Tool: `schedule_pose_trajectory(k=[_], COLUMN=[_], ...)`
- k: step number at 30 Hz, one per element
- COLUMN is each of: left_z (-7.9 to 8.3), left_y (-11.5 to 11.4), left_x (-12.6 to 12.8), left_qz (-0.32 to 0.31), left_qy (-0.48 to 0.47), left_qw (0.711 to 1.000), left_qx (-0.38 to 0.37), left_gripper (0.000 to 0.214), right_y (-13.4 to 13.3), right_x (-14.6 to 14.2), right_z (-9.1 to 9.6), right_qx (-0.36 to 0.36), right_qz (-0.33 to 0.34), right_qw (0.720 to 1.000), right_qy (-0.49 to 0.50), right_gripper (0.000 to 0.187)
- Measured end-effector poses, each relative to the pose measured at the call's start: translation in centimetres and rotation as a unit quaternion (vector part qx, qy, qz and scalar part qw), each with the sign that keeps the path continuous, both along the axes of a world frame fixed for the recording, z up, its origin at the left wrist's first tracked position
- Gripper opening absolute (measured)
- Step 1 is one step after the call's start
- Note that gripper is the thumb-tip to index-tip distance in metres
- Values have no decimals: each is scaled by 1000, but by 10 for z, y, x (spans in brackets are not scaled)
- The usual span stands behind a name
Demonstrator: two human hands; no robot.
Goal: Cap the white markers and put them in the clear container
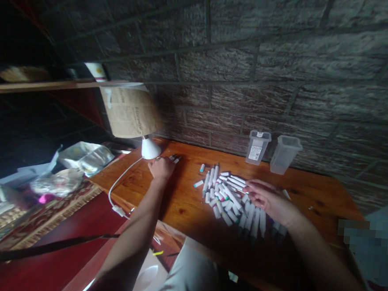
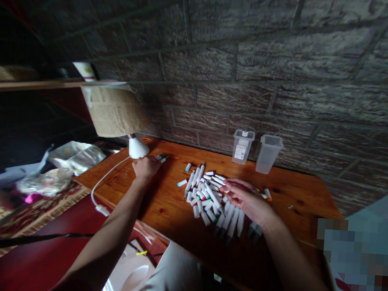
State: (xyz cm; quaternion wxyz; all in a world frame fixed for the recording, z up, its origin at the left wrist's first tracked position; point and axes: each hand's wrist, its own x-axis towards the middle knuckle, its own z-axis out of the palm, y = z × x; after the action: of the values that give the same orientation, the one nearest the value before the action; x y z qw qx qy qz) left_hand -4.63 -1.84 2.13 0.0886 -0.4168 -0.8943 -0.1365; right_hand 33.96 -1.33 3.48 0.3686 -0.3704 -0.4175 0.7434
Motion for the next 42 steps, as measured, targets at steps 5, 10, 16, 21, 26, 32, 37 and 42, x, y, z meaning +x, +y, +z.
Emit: schedule_pose_trajectory(k=[5,10,16,21,26,32,37,42], left_z=[-5,-12,-16,-15,-15,-16,-13,-7], left_y=[1,3,5,5,5,5,3,1], left_x=[-1,-4,-7,-4,-4,-5,-4,10], left_qz=[6,5,6,6,8,8,7,-14], left_qy=[-3,-6,-7,-5,-6,-13,-21,-14], left_qw=[1000,1000,1000,1000,1000,999,999,997], left_qx=[16,14,17,24,30,35,36,72], left_gripper=[40,39,37,36,37,36,36,41], right_y=[-1,-3,-4,-3,-5,-4,-1,0], right_x=[1,2,0,1,0,1,4,4], right_z=[2,9,11,8,11,8,3,1], right_qx=[-11,-12,-4,0,7,-3,12,18], right_qz=[-3,-12,-14,-8,-9,-10,-5,-1], right_qw=[1000,999,999,999,998,999,999,999], right_qy=[-18,-32,-52,-51,-62,-47,-43,-42], right_gripper=[40,43,42,40,38,41,37,35])
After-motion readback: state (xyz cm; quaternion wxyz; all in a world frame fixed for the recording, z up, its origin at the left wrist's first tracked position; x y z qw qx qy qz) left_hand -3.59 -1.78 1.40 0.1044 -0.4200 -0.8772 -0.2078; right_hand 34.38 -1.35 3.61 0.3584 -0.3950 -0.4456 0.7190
